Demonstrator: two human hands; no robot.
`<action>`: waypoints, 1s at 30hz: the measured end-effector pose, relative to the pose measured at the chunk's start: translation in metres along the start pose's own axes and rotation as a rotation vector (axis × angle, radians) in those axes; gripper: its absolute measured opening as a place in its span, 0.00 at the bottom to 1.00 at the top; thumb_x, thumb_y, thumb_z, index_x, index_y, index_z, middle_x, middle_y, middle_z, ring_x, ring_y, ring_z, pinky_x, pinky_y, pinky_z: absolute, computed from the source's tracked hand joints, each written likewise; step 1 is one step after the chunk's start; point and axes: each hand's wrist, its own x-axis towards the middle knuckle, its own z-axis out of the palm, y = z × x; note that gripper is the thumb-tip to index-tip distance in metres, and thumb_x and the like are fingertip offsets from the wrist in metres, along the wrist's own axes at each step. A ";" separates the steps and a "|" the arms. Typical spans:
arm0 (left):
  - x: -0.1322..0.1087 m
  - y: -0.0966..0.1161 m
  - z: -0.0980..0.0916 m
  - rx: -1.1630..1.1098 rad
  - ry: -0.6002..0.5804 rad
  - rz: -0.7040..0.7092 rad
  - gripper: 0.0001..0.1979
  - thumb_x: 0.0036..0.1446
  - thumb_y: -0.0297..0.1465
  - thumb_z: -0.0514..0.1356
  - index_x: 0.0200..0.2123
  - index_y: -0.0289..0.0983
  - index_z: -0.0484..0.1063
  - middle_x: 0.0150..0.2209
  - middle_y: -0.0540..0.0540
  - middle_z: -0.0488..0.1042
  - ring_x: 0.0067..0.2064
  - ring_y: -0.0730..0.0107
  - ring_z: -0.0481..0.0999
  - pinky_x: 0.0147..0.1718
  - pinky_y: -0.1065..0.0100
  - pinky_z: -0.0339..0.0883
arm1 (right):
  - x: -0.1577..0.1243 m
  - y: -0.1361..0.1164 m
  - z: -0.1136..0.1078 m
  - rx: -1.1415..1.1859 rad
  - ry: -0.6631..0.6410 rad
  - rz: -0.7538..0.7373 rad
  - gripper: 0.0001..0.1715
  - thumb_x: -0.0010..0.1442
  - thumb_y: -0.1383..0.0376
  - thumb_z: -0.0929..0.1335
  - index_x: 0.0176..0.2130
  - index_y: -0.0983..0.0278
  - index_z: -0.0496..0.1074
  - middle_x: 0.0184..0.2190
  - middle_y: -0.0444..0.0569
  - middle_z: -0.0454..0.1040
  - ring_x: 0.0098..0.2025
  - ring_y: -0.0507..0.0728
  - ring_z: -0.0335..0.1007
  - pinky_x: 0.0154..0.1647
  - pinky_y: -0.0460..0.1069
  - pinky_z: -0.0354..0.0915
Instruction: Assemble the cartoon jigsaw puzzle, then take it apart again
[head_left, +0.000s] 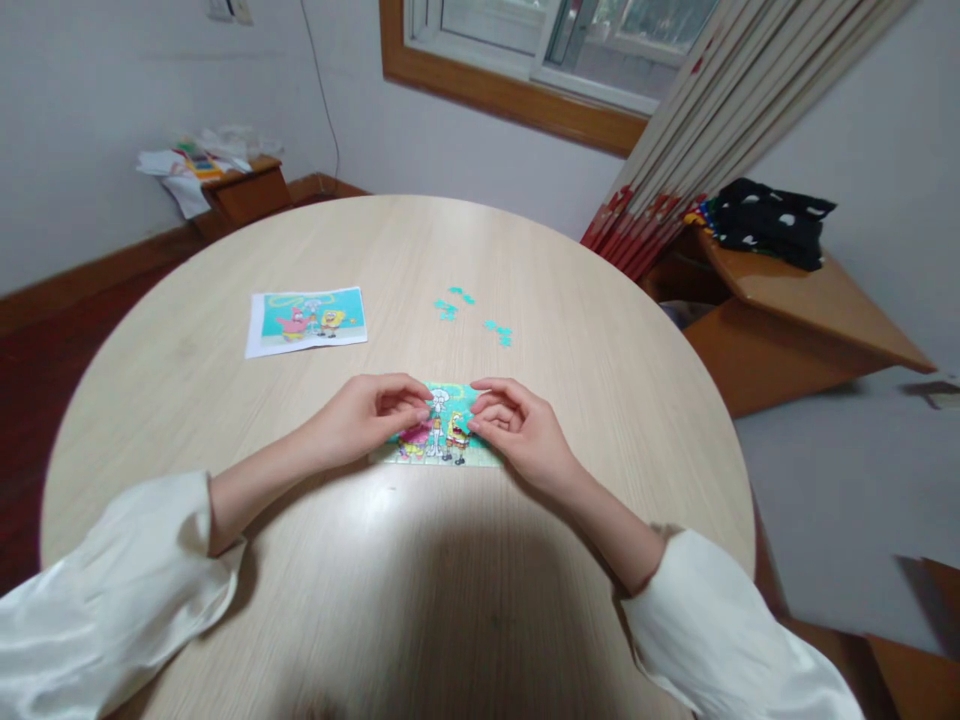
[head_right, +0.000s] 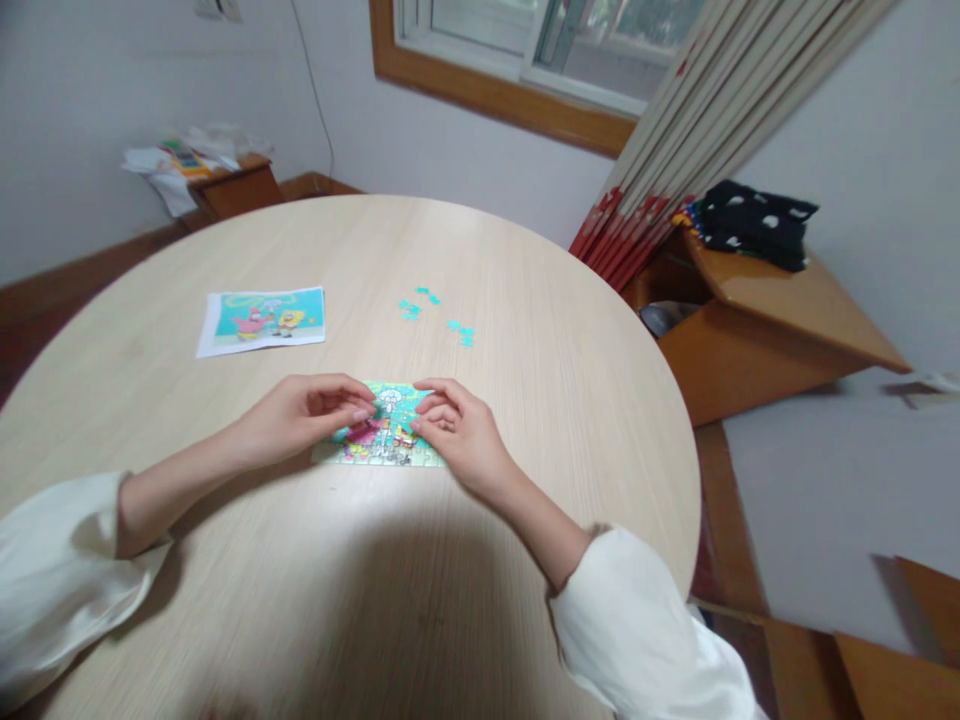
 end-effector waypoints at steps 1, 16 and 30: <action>-0.001 0.000 0.003 -0.024 -0.038 -0.016 0.13 0.50 0.37 0.62 0.36 0.33 0.72 0.31 0.45 0.77 0.33 0.68 0.75 0.34 0.65 0.69 | -0.001 0.000 0.006 0.014 -0.008 0.004 0.25 0.47 0.59 0.75 0.44 0.62 0.70 0.32 0.43 0.70 0.31 0.48 0.70 0.36 0.48 0.69; 0.000 0.006 -0.038 0.119 -0.174 -0.099 0.09 0.47 0.32 0.59 0.30 0.34 0.74 0.20 0.50 0.72 0.22 0.76 0.68 0.21 0.75 0.59 | -0.006 0.003 0.027 -0.033 -0.010 -0.030 0.17 0.54 0.55 0.71 0.39 0.62 0.70 0.36 0.49 0.74 0.38 0.53 0.74 0.43 0.51 0.71; -0.003 0.000 -0.054 0.222 -0.338 -0.202 0.06 0.43 0.29 0.58 0.23 0.37 0.75 0.17 0.53 0.67 0.18 0.78 0.62 0.16 0.77 0.54 | -0.008 0.007 0.023 -0.307 -0.018 -0.204 0.08 0.60 0.64 0.66 0.39 0.62 0.73 0.38 0.50 0.74 0.36 0.52 0.72 0.42 0.51 0.70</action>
